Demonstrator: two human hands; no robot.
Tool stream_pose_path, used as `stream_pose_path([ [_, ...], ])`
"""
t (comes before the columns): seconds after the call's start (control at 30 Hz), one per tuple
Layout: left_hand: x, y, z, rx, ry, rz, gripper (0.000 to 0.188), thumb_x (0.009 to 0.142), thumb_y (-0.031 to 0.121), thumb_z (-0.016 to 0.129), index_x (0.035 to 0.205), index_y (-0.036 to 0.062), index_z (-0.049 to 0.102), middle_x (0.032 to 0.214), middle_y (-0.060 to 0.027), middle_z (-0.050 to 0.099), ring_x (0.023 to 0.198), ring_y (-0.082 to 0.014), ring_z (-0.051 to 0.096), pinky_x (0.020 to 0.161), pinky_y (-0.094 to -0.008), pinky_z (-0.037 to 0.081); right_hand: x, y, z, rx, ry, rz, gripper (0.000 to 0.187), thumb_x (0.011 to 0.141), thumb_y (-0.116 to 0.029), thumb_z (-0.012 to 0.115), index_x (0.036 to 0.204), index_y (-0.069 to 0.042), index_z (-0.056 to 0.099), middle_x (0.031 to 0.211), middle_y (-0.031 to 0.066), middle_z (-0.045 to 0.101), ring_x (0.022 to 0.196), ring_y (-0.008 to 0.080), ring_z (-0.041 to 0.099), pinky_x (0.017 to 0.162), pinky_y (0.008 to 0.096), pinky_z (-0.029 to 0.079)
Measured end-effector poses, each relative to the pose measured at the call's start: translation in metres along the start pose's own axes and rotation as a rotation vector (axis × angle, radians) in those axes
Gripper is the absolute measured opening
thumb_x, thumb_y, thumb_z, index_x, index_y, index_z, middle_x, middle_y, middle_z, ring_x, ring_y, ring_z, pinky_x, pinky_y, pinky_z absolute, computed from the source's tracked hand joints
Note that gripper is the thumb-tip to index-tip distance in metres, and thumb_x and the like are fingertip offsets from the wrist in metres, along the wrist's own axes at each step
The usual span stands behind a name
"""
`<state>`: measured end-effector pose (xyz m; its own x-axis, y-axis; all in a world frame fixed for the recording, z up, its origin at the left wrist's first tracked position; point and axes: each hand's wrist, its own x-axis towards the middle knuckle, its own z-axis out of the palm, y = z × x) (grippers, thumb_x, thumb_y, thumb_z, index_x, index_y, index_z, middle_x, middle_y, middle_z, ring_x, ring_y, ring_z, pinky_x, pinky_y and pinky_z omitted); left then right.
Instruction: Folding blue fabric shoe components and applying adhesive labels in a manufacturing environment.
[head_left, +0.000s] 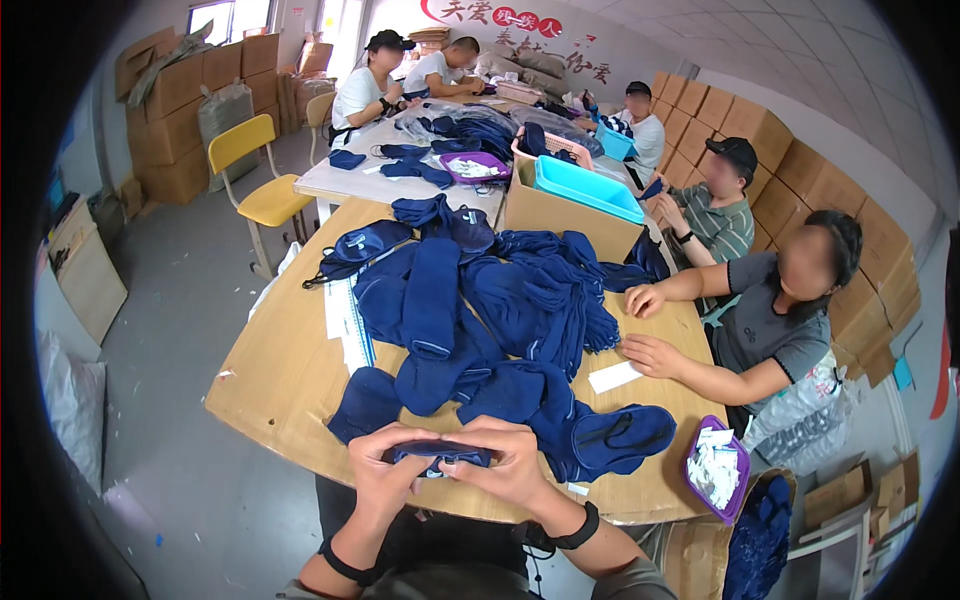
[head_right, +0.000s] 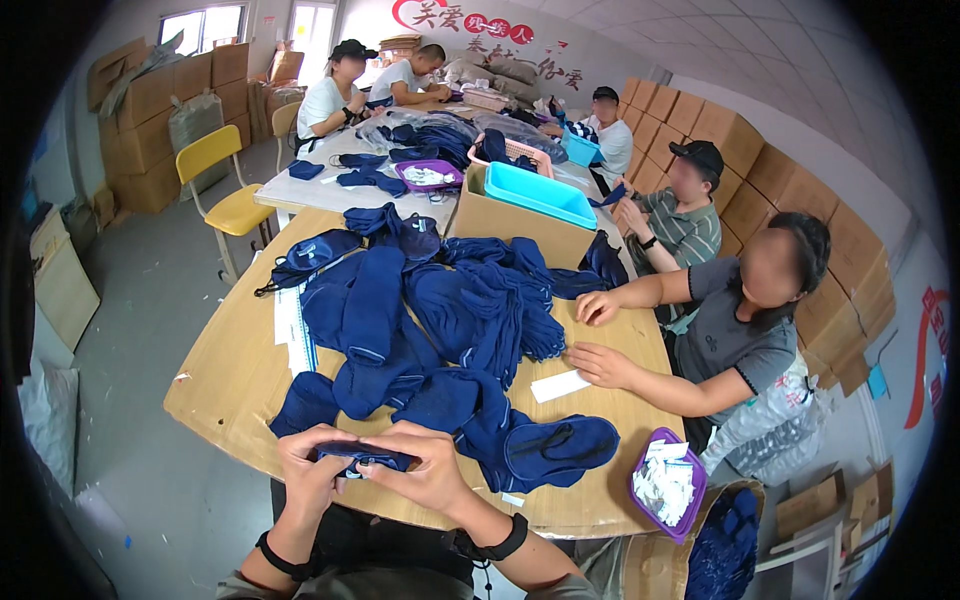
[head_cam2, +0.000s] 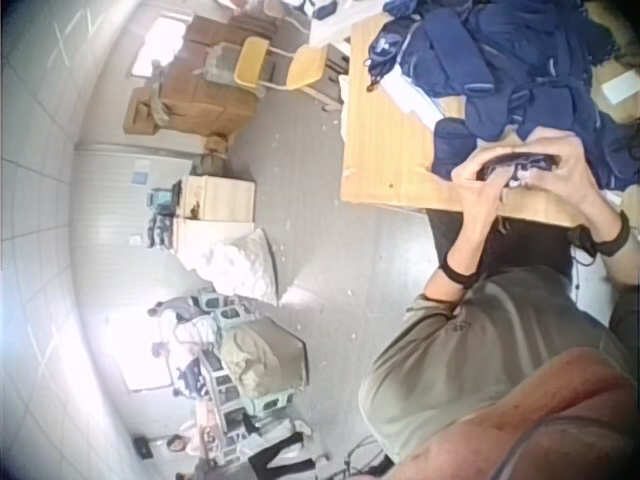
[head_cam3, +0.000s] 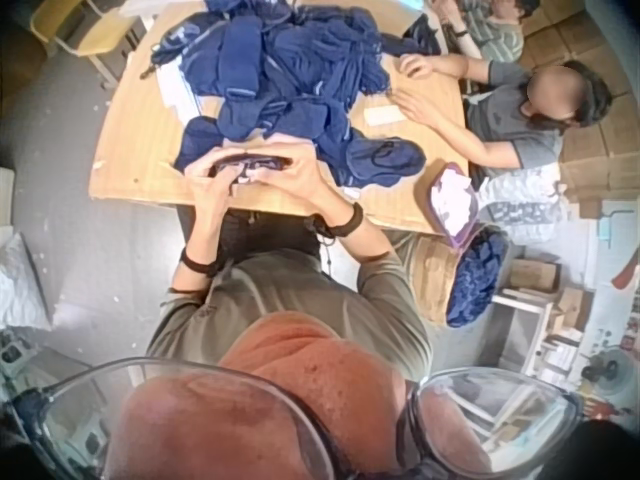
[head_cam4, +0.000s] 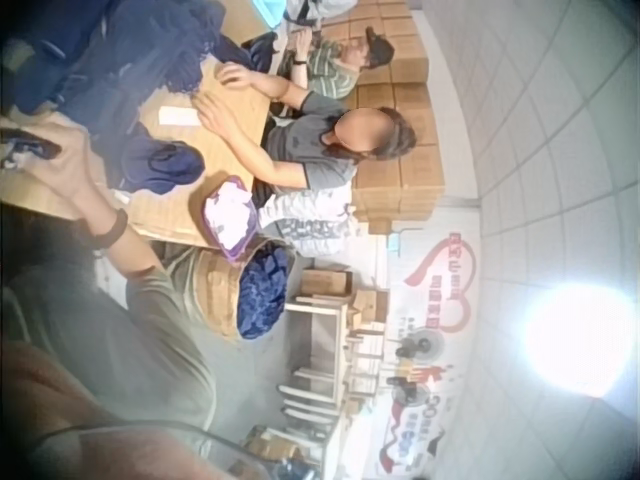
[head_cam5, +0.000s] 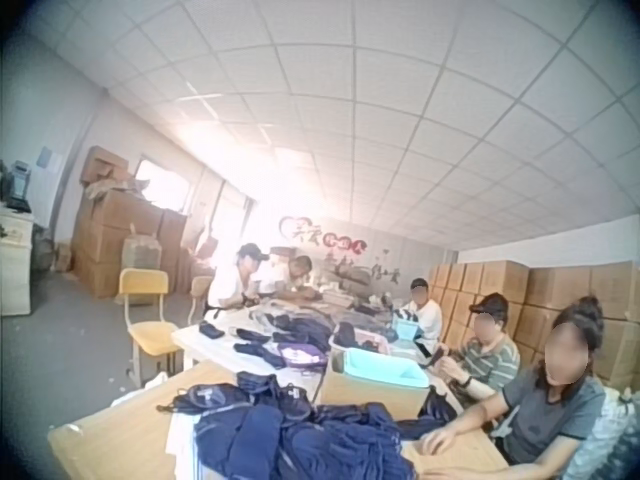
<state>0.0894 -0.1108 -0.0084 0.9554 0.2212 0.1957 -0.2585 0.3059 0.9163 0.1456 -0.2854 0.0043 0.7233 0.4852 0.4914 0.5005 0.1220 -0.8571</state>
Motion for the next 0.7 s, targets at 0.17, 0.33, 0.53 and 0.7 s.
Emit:
stream_pose_path([
  [0.17,-0.002,-0.003,-0.001,0.136,-0.001,0.072,0.023,0.074,-0.006,0.067,0.097,-0.0068,0.072,0.087,-0.0132,0.070,0.061,-0.0114,0.063,0.051,-0.0201,0.046,0.001,0.003,-0.004,0.039,-0.032,0.042,0.032,0.077,-0.001,0.077,0.108,0.006,0.071,0.091,0.0138,0.070,0.076,0.0161,0.064,0.065,0.0262,0.049],
  [0.33,-0.001,-0.010,-0.004,0.250,0.005,0.223,0.020,0.076,-0.001,0.070,0.095,-0.0066,0.072,0.087,-0.0136,0.070,0.075,-0.0157,0.067,0.066,-0.0247,0.051,-0.001,0.006,-0.002,0.094,-0.030,0.108,0.031,0.078,-0.002,0.077,0.108,0.003,0.071,0.088,0.0113,0.070,0.076,0.0158,0.062,0.067,0.0282,0.047],
  [0.53,0.002,0.000,-0.001,0.267,-0.127,0.347,0.029,0.074,0.001,0.076,0.101,-0.0051,0.068,0.095,-0.0145,0.068,0.086,-0.0184,0.066,0.075,-0.0279,0.052,-0.001,0.001,-0.005,0.232,-0.018,0.316,0.033,0.077,-0.001,0.076,0.109,0.004,0.071,0.092,0.0121,0.068,0.078,0.0155,0.063,0.066,0.0286,0.048],
  [0.7,-0.001,-0.005,0.002,0.279,-0.145,0.328,0.030,0.078,0.000,0.072,0.106,-0.0033,0.062,0.103,-0.0167,0.064,0.089,-0.0201,0.066,0.075,-0.0286,0.054,0.001,0.011,-0.007,0.070,-0.013,0.072,0.032,0.076,0.003,0.075,0.107,0.004,0.071,0.097,0.0121,0.068,0.089,0.0158,0.064,0.074,0.0260,0.049],
])
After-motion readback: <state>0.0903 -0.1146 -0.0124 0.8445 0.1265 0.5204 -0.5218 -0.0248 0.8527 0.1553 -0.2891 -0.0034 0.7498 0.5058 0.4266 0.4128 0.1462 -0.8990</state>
